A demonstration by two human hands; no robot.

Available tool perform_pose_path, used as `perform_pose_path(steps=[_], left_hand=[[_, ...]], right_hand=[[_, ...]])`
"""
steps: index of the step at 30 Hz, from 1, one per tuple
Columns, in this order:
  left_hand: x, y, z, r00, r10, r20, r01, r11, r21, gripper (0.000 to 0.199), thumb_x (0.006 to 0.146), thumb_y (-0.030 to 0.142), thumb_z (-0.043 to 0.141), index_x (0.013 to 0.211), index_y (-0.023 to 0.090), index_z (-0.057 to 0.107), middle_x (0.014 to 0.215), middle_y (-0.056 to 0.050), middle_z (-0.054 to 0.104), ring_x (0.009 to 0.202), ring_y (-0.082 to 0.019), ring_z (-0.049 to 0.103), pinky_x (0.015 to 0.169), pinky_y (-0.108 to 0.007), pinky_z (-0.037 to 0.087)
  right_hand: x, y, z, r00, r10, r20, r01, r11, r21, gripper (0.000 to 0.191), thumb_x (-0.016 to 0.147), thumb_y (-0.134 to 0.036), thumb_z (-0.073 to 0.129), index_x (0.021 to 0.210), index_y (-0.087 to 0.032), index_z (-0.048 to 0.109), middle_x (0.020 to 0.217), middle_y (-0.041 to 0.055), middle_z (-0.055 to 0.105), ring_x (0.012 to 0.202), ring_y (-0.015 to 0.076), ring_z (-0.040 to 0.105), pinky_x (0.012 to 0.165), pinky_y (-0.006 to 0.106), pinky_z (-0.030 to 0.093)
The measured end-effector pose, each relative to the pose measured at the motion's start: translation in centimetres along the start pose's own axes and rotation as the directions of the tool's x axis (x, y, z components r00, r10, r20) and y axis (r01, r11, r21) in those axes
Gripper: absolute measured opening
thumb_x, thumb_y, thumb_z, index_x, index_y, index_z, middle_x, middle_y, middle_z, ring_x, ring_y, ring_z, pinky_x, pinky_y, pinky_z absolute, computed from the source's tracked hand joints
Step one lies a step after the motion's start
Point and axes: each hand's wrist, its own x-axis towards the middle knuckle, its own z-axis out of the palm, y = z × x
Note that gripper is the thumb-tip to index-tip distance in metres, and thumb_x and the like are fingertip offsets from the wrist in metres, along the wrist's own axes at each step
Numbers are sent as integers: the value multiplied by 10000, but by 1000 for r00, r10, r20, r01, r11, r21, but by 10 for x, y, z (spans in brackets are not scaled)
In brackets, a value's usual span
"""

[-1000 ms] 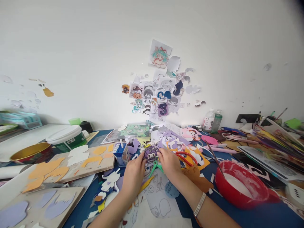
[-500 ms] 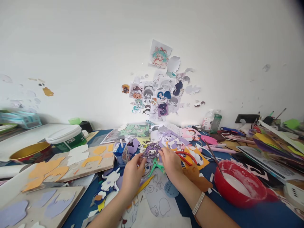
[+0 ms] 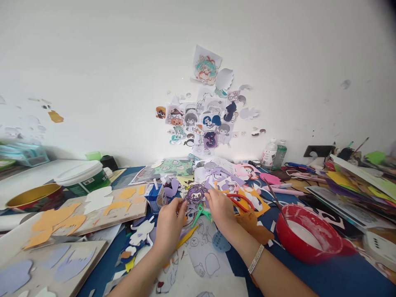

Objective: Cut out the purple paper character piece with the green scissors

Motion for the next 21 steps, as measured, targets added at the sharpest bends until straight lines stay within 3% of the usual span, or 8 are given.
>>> perform_pose_path(steps=[15,21], left_hand=[[1,-1,0,1000,14,18,-15,998,64,253,867,411,322,734,237,449,640,-11,567,657,-218,528,554,-281,335],[1,-2,-1,998,61,18,-63,993,104,242,865,399,340,730,231,450,659,-21,566,678,-222,497,608,-304,332]], right_hand=[[2,2,-3,1000,-21,18,22,999,-42,256,920,-307,390,824,-197,601,730,41,647,692,162,586,543,253,293],[3,3,-8,1000,-29,8,29,999,-39,266,917,-314,395,788,-195,595,720,48,640,700,162,579,548,247,292]])
